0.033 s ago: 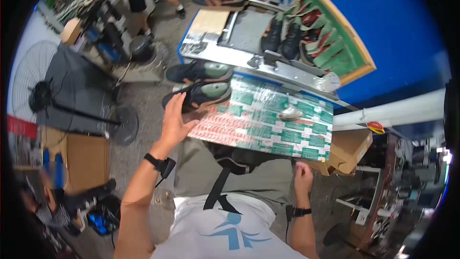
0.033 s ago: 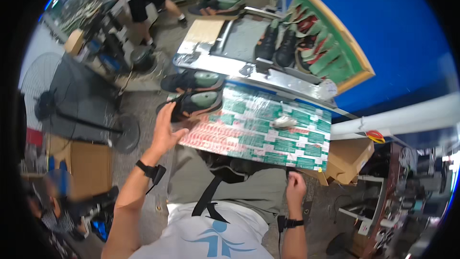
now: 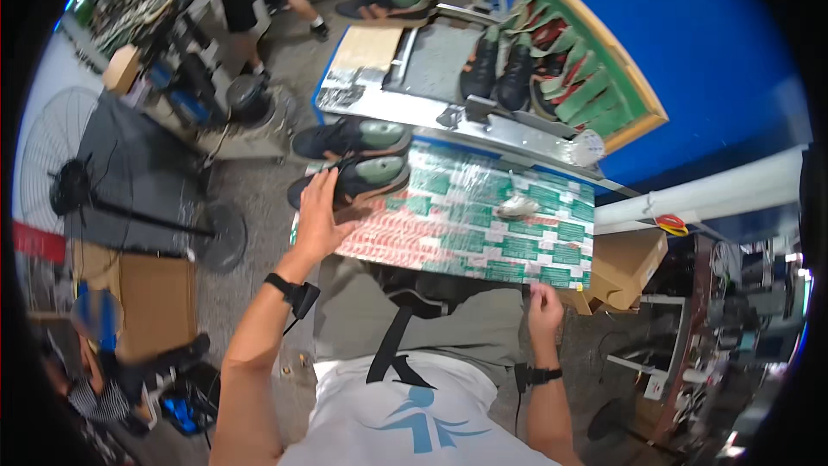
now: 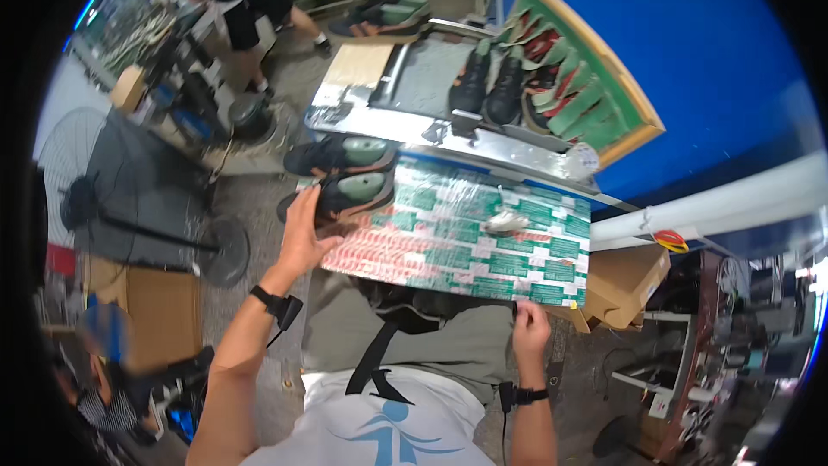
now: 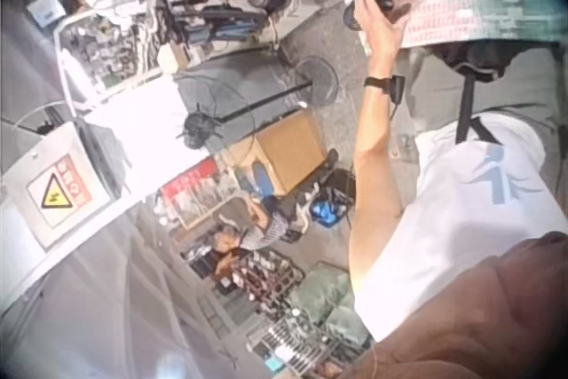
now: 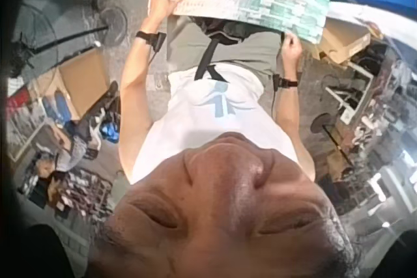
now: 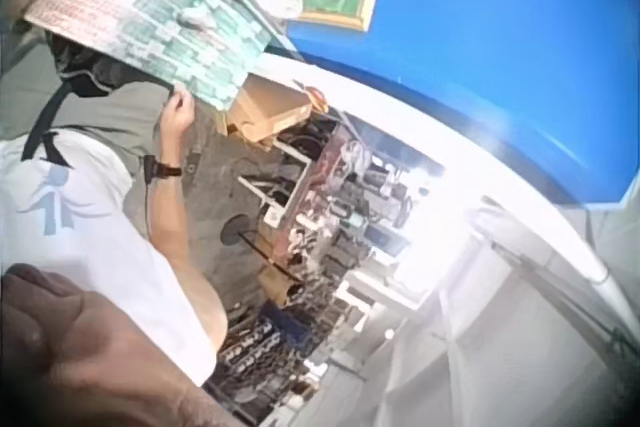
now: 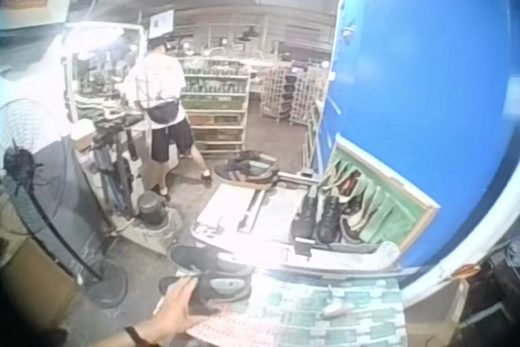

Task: Applying adhesive or cleaner to the edges of shoe components on a production line.

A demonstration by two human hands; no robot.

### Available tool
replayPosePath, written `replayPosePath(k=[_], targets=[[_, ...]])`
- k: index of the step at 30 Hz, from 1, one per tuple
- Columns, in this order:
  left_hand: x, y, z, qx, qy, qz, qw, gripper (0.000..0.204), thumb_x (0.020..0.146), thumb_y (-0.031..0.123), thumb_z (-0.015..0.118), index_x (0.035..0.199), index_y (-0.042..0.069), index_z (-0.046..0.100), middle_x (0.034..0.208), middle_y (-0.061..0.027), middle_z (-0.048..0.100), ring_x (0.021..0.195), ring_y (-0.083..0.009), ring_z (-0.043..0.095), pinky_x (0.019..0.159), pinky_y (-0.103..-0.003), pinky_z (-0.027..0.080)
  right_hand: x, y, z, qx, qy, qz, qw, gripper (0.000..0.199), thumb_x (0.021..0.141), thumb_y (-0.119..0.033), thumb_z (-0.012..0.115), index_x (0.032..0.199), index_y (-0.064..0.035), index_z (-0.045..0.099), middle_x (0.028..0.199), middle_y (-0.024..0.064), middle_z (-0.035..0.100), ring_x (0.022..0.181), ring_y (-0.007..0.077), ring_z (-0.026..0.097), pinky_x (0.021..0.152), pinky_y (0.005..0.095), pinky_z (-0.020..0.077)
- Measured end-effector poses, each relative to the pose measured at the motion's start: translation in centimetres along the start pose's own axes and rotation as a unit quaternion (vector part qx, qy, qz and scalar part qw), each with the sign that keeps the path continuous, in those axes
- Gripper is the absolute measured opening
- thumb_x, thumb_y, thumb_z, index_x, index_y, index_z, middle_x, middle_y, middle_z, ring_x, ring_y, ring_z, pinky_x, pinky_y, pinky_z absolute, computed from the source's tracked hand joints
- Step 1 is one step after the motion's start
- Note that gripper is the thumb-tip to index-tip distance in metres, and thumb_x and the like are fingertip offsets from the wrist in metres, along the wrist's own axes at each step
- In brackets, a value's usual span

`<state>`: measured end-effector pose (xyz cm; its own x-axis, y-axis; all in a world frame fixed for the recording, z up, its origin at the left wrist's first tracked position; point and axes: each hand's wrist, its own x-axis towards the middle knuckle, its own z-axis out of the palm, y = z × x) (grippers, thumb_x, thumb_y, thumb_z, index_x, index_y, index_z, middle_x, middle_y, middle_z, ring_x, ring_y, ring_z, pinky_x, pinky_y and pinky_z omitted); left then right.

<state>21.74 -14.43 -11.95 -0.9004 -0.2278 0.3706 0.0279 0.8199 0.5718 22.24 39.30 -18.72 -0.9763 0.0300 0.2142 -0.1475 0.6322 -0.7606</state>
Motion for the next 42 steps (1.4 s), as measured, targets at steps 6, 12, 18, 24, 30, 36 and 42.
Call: replayPosePath(k=[6, 12, 18, 24, 30, 36, 42], targets=[[4.3, -3.8, 1.3, 0.085, -0.111, 0.005, 0.99, 0.101, 0.068, 0.01, 0.094, 0.159, 0.009, 0.049, 0.157, -0.0225, 0.051, 0.151, -0.0479, 0.041, 0.127, -0.061, 0.027, 13.1, -7.1, 4.5, -0.195, -0.099, -0.211, 0.953, 0.052, 0.092, -0.025, 0.08, 0.14, -0.0113, 0.065, 0.152, 0.0255, 0.053, 0.142, 0.051, 0.047, 0.119, 0.0618, 0.0357], [15.9, 8.3, 2.2, -0.037, -0.067, 0.149, 0.986, 0.067, 0.084, 0.007, 0.082, 0.147, 0.003, 0.059, 0.151, -0.0255, 0.058, 0.146, -0.046, 0.05, 0.123, -0.053, 0.039, 18.7, -1.1, 9.6, -0.166, -0.127, -0.208, 0.955, 0.053, 0.088, -0.034, 0.083, 0.134, -0.0134, 0.067, 0.144, 0.0215, 0.055, 0.134, 0.0453, 0.05, 0.119, 0.0616, 0.033], [37.6, 12.4, 20.3, -0.155, -0.275, -0.112, 0.942, 0.096, 0.085, 0.047, 0.086, 0.159, 0.0, 0.048, 0.15, -0.0289, 0.06, 0.142, -0.0362, 0.059, 0.118, -0.043, 0.047, 17.6, 1.2, 12.1, -0.18, -0.072, -0.13, 0.972, 0.057, 0.08, -0.032, 0.088, 0.13, -0.0131, 0.068, 0.137, 0.0186, 0.058, 0.133, 0.0428, 0.051, 0.118, 0.0626, 0.0334], [45.2, 10.0, 33.9, -0.077, -0.213, -0.209, 0.951, 0.099, 0.073, 0.039, 0.093, 0.146, -0.006, 0.045, 0.126, -0.0252, 0.072, 0.118, -0.037, 0.072, 0.105, -0.041, 0.055, 18.6, 0.7, 11.9, -0.198, -0.089, -0.15, 0.965, 0.056, 0.084, -0.028, 0.085, 0.133, -0.0113, 0.064, 0.146, 0.0196, 0.054, 0.138, 0.0439, 0.047, 0.119, 0.0636, 0.0319], [45.6, 6.6, 31.8, -0.269, -0.173, -0.191, 0.928, 0.086, 0.069, 0.029, 0.097, 0.138, -0.001, 0.056, 0.119, -0.0171, 0.075, 0.11, -0.0298, 0.073, 0.101, -0.038, 0.057, 18.6, 0.1, 12.7, -0.185, -0.091, -0.162, 0.965, 0.051, 0.084, -0.029, 0.086, 0.128, -0.0123, 0.066, 0.143, 0.0171, 0.052, 0.135, 0.0407, 0.049, 0.117, 0.0627, 0.035], [43.9, 10.5, 18.8, -0.474, -0.169, -0.252, 0.827, 0.051, 0.091, 0.023, 0.082, 0.129, 0.001, 0.057, 0.115, -0.0123, 0.074, 0.091, -0.0177, 0.074, 0.079, -0.035, 0.062, 18.0, 0.5, 11.9, -0.173, -0.069, -0.157, 0.97, 0.052, 0.087, -0.031, 0.084, 0.131, -0.0112, 0.065, 0.14, 0.0181, 0.056, 0.132, 0.0413, 0.051, 0.118, 0.0627, 0.0346], [24.8, 14.6, 5.4, -0.402, -0.204, -0.133, 0.883, 0.094, 0.09, 0.029, 0.085, 0.162, -0.003, 0.034, 0.121, -0.0117, 0.073, 0.096, -0.0164, 0.071, 0.081, -0.031, 0.058, 17.9, 0.2, 11.5, -0.167, -0.056, -0.162, 0.971, 0.055, 0.087, -0.031, 0.083, 0.135, -0.0115, 0.063, 0.14, 0.0193, 0.057, 0.131, 0.0419, 0.051, 0.117, 0.0608, 0.0355]])
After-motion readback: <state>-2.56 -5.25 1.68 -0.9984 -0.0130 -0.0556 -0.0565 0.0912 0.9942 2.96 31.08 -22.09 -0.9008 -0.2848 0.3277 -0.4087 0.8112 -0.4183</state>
